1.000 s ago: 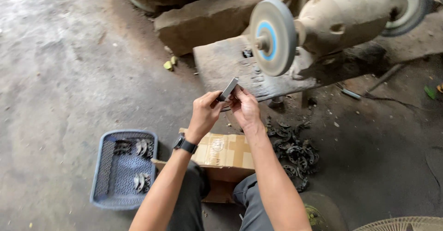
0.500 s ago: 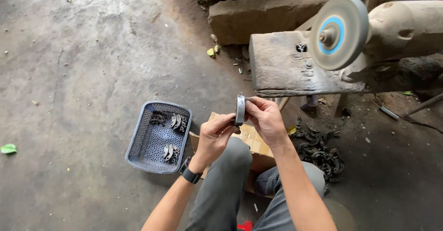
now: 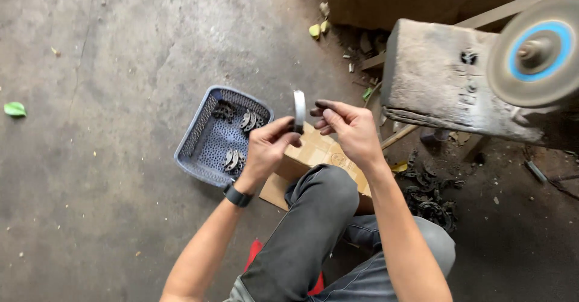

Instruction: The person repeatedly picks up small metal parts from a pile and grinds them against a rotating grinding wheel, producing sparks. After grinding, the person places the parts into a perforated basket.

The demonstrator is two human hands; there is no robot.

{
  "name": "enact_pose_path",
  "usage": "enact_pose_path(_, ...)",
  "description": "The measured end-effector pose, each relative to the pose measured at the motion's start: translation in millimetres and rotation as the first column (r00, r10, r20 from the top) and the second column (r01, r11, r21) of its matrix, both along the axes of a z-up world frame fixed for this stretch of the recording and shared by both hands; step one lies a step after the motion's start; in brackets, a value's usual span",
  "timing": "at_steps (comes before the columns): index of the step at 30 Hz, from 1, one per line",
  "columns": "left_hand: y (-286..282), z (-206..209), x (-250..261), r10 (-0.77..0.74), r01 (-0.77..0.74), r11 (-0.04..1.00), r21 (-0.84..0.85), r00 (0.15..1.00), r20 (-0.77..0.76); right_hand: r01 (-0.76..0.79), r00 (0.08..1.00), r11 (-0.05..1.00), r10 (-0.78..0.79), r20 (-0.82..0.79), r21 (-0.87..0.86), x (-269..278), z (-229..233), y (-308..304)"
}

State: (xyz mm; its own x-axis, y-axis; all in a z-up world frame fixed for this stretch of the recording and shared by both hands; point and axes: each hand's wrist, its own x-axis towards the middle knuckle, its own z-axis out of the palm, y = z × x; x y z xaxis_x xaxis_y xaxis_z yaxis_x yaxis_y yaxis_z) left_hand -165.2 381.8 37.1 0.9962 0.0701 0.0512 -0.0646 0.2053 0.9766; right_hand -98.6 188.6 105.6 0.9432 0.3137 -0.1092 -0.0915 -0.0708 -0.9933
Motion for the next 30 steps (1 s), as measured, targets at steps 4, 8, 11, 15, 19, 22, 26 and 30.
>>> enact_pose_path(4,50,-42,13,0.122,-0.117,0.984,0.137,0.992,-0.036,-0.014,0.999,0.999,0.012,-0.042,-0.049,15,-18,12)
enact_pose_path(8,99,-131,26,0.269,-0.258,0.845,0.469,0.962,0.045,-0.040,0.996,0.994,0.033,-0.077,-0.097,27,-50,10)
enact_pose_path(11,119,-211,28,0.271,-0.247,0.670,0.700,0.959,0.080,-0.045,0.993,0.990,0.030,-0.116,-0.132,38,-69,5)
enact_pose_path(15,119,-293,38,0.155,-0.131,0.507,0.852,0.986,0.060,-0.046,0.985,0.979,0.011,-0.175,-0.199,59,-96,-2)
enact_pose_path(19,111,-355,55,0.170,-0.010,0.436,0.900,0.983,-0.071,-0.072,0.979,0.964,0.019,-0.205,-0.254,79,-113,0)
enact_pose_path(22,107,-387,67,0.112,0.007,0.333,0.943,0.993,-0.047,-0.092,0.971,0.965,0.032,-0.238,-0.246,90,-121,0)
enact_pose_path(26,105,-387,74,0.120,0.090,0.275,0.957,0.985,-0.127,-0.110,0.963,0.965,0.045,-0.267,-0.237,100,-133,1)
enact_pose_path(30,105,-391,68,0.139,0.087,0.197,0.977,0.984,-0.115,-0.117,0.963,0.960,0.047,-0.267,-0.254,101,-127,6)
